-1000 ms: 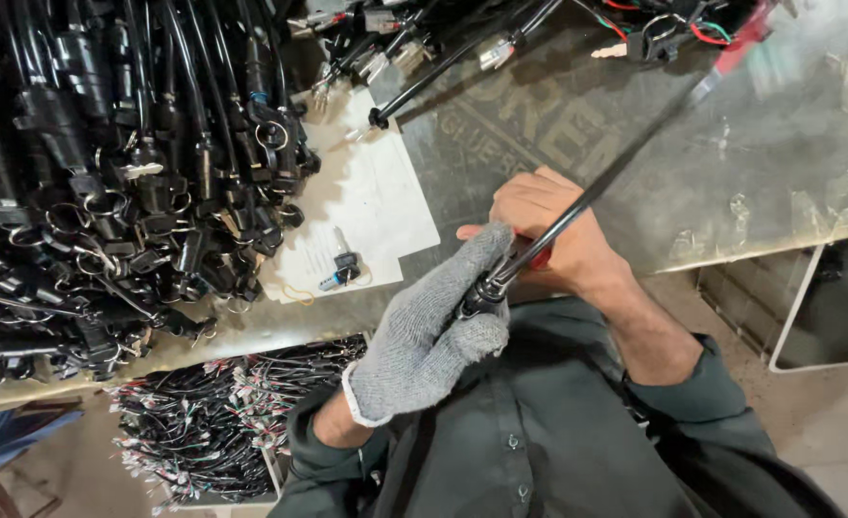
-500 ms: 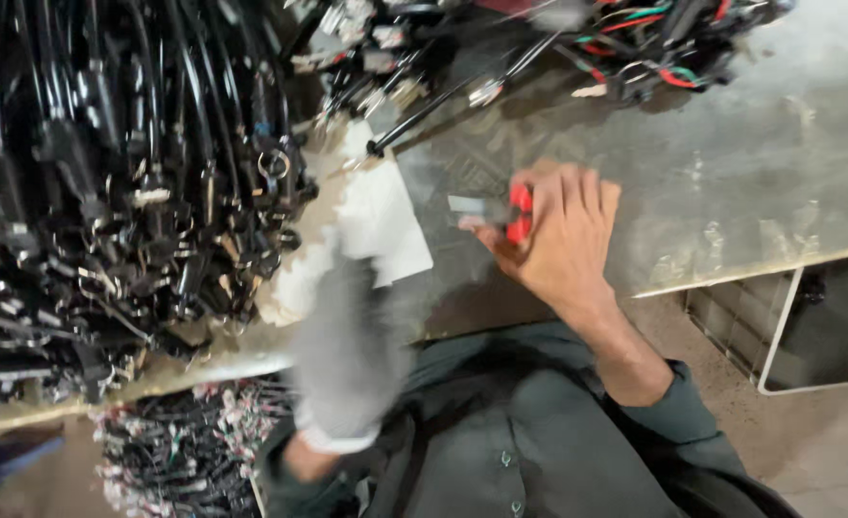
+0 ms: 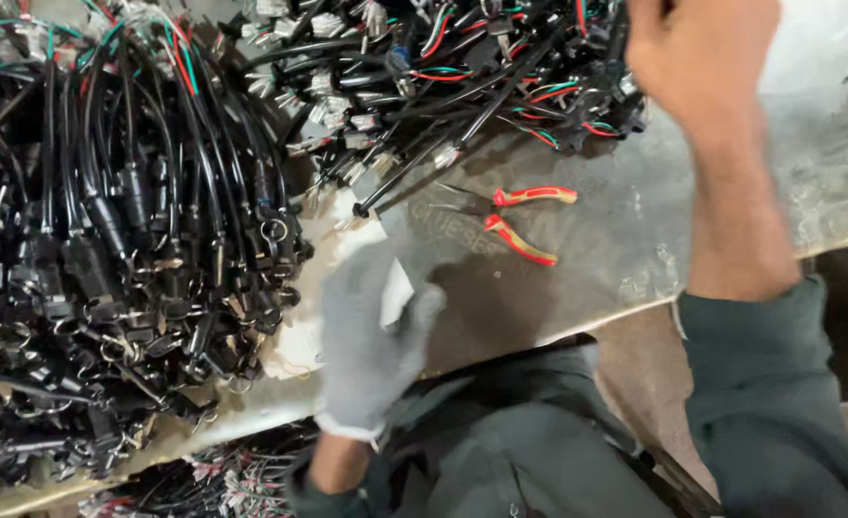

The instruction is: The person holds a black cable in a gloved hand and uses red-handled pliers to strip insulation from the wire ends, pulling off the cut insulation pieces. They work through the cable ends one at a time at a workbench covered with piles of similar wired connectors.

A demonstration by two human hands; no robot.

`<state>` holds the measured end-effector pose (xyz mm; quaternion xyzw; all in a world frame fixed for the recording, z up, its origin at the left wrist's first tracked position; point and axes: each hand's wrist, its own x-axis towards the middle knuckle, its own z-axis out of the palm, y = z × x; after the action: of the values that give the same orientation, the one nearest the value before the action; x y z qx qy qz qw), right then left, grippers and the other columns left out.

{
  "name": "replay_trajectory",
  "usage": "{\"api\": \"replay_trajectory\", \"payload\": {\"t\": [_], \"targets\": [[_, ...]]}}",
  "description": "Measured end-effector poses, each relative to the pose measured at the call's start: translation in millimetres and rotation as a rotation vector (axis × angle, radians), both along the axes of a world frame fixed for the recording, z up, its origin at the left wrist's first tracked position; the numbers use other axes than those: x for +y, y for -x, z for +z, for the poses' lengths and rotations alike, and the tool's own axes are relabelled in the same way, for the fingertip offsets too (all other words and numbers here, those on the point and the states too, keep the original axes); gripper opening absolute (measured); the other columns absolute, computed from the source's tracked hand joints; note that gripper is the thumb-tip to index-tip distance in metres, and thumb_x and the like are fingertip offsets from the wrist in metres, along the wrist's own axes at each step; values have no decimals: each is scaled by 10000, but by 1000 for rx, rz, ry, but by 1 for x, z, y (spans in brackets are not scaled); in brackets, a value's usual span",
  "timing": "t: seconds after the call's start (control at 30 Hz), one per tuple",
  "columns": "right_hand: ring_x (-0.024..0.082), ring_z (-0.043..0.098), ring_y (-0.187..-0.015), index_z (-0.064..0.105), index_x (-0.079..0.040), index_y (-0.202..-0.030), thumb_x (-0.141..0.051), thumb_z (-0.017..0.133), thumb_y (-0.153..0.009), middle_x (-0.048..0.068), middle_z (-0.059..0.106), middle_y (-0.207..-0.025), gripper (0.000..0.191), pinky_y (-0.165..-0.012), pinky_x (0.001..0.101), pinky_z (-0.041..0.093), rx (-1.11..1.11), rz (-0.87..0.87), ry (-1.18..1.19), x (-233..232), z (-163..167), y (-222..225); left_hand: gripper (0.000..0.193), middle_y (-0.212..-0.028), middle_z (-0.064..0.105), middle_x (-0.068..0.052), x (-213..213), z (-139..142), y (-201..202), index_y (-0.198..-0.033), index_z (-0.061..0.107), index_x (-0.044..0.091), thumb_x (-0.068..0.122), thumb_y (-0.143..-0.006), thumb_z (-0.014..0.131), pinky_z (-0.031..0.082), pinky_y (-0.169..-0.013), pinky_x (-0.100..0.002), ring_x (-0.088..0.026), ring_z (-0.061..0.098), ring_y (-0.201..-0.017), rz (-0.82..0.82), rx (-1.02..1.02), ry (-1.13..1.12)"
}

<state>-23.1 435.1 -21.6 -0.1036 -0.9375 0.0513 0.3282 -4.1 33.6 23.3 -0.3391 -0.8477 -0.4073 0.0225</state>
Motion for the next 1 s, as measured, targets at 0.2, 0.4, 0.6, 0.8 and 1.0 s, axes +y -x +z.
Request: {"api": "replay_trajectory", "payload": {"t": [0.2, 0.4, 0.6, 0.8, 1.0], "targets": [[191, 478, -636, 491, 84, -827, -19, 627, -1119, 110, 492, -717, 339, -584, 289, 339, 98, 125, 694, -35, 38, -43, 420, -1283, 676, -123, 26, -8, -21, -1380, 623, 117, 169, -968, 687, 471, -1051, -437, -342, 623, -1201, -125, -165, 60], [175, 615, -766, 600, 89, -952, -169, 594, -1169, 124, 652, -895, 336, -723, 306, 501, 365, 236, 1079, -157, 65, -98, 650, -1433, 561, -172, 44, -13, -23, -1462, 490, 62, 332, -919, 722, 398, -1153, -481, -393, 533, -1350, -229, -166, -183], [183, 579, -817, 599, 45, -969, -192, 511, -1154, 169, 643, -922, 313, -804, 297, 476, 469, 312, 1454, -212, 36, -123, 619, -1473, 563, -112, 66, -1, 4, -1390, 577, 136, 395, -872, 797, 372, -1226, -479, -336, 486, -1402, -312, -40, -168], [240, 592, -913, 579, 54, -985, -172, 483, -1133, 164, 578, -949, 288, -923, 395, 532, 452, 456, 1729, -226, 28, -141, 625, -1365, 611, -77, 70, -5, 22, -1368, 569, 122, 444, -858, 732, 340, -1230, -531, -328, 529, -1405, -596, 25, -154], [212, 596, -873, 586, 42, -1018, -224, 490, -1158, 172, 595, -932, 315, -849, 345, 531, 483, 499, 1487, -221, 38, -156, 588, -1275, 615, -79, 68, 2, 10, -1432, 558, 107, 443, -961, 663, 363, -1209, -491, -293, 568, -1217, -597, 129, -130]]}}
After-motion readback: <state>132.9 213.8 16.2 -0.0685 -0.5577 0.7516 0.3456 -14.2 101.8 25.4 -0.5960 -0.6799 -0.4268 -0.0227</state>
